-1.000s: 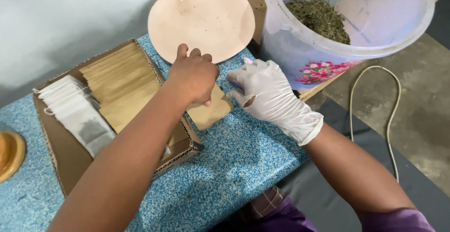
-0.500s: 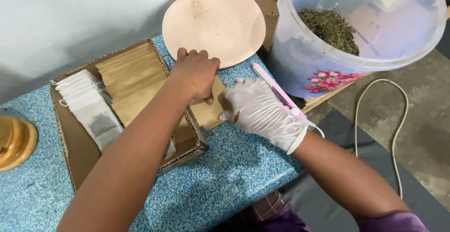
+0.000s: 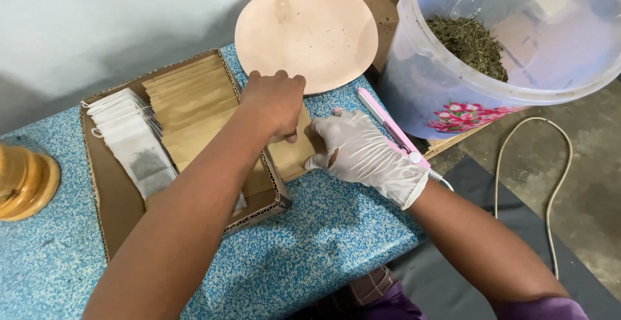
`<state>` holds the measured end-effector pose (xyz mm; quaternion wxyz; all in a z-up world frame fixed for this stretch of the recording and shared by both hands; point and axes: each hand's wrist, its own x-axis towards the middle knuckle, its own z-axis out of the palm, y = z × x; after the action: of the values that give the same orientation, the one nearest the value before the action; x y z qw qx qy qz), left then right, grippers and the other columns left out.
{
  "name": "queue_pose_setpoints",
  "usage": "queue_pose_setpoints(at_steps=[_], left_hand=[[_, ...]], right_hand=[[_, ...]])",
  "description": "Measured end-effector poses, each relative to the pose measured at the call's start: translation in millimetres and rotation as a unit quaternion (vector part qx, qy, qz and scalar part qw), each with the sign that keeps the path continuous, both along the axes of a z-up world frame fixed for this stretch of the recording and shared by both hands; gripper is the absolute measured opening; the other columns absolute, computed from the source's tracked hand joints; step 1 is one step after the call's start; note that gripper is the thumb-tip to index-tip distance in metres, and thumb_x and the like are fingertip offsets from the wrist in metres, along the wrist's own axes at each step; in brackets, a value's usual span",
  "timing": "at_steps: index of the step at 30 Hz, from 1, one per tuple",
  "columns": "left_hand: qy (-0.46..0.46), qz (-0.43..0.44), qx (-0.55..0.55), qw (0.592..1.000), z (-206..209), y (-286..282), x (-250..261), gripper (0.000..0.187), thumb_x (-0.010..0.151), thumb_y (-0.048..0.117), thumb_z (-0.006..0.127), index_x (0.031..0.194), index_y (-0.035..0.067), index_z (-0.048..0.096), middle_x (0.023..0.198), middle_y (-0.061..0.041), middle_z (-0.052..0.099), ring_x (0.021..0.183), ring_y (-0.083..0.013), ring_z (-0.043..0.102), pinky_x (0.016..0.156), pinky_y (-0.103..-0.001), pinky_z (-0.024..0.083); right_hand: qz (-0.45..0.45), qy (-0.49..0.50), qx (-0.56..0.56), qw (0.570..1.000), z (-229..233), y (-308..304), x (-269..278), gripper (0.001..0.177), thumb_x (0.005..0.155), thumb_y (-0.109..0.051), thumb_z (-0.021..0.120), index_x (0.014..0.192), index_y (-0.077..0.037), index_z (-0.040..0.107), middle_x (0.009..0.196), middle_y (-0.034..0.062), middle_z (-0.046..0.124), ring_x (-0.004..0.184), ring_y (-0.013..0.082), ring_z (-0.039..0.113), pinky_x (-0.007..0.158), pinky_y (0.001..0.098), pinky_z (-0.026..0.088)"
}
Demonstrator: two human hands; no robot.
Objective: Placing individual tea bags into paper envelopes and sealing them using a handheld heat sealer
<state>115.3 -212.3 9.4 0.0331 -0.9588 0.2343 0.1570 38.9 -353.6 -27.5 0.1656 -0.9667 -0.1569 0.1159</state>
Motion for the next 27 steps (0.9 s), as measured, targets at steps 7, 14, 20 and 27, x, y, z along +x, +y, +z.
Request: queue_pose_setpoints(at_steps=[7, 14, 20, 27], left_hand=[[0.007, 0.011, -0.022, 1.0, -19.0, 4.4, 13.0, 0.061, 0.067, 0.011, 0.089, 0.12, 0.001, 0.061, 0.095, -0.017, 0.07, 0.095, -0.042, 0.07, 0.095, -0.057, 0.044], [0.023, 0.026, -0.118, 0.992, 16.6, 7.3, 11.3, 0.036, 0.077, 0.017, 0.083, 0.11, 0.013, 0.07, 0.099, -0.01, 0.072, 0.104, -0.0377, 0.068, 0.102, -0.054, 0.038], [0.052, 0.102, -0.313, 0.943, 50.4, 37.6, 3.7, 0.041, 0.075, 0.02, 0.084, 0.11, 0.02, 0.062, 0.101, -0.003, 0.062, 0.095, -0.0247, 0.061, 0.083, -0.041, 0.044], [-0.016, 0.161, -0.492, 0.856, 70.0, 112.6, -34.3, 0.054, 0.079, 0.012, 0.079, 0.12, 0.015, 0.044, 0.096, -0.004, 0.063, 0.076, -0.0118, 0.061, 0.07, -0.028, 0.051]], right_hand=[[-0.006, -0.016, 0.03, 0.999, 10.7, -3.2, -5.9, 0.039, 0.076, -0.037, 0.083, 0.109, -0.019, 0.072, 0.102, 0.0056, 0.073, 0.112, 0.0297, 0.064, 0.103, 0.0434, 0.043], [-0.092, -0.031, 0.197, 0.976, 5.2, -15.3, 6.1, 0.03, 0.072, -0.021, 0.085, 0.099, -0.016, 0.072, 0.091, 0.0038, 0.072, 0.093, 0.0246, 0.068, 0.088, 0.0392, 0.052], [-0.14, -0.111, 0.412, 0.894, 16.7, -7.4, 14.7, 0.024, 0.073, -0.003, 0.078, 0.083, -0.015, 0.061, 0.072, -0.0014, 0.059, 0.065, 0.0093, 0.055, 0.06, 0.0239, 0.047], [-0.112, -0.157, 0.511, 0.838, 52.5, 40.6, 17.9, 0.037, 0.077, -0.003, 0.079, 0.086, -0.017, 0.046, 0.076, -0.0052, 0.046, 0.062, 0.0046, 0.041, 0.056, 0.0198, 0.035]])
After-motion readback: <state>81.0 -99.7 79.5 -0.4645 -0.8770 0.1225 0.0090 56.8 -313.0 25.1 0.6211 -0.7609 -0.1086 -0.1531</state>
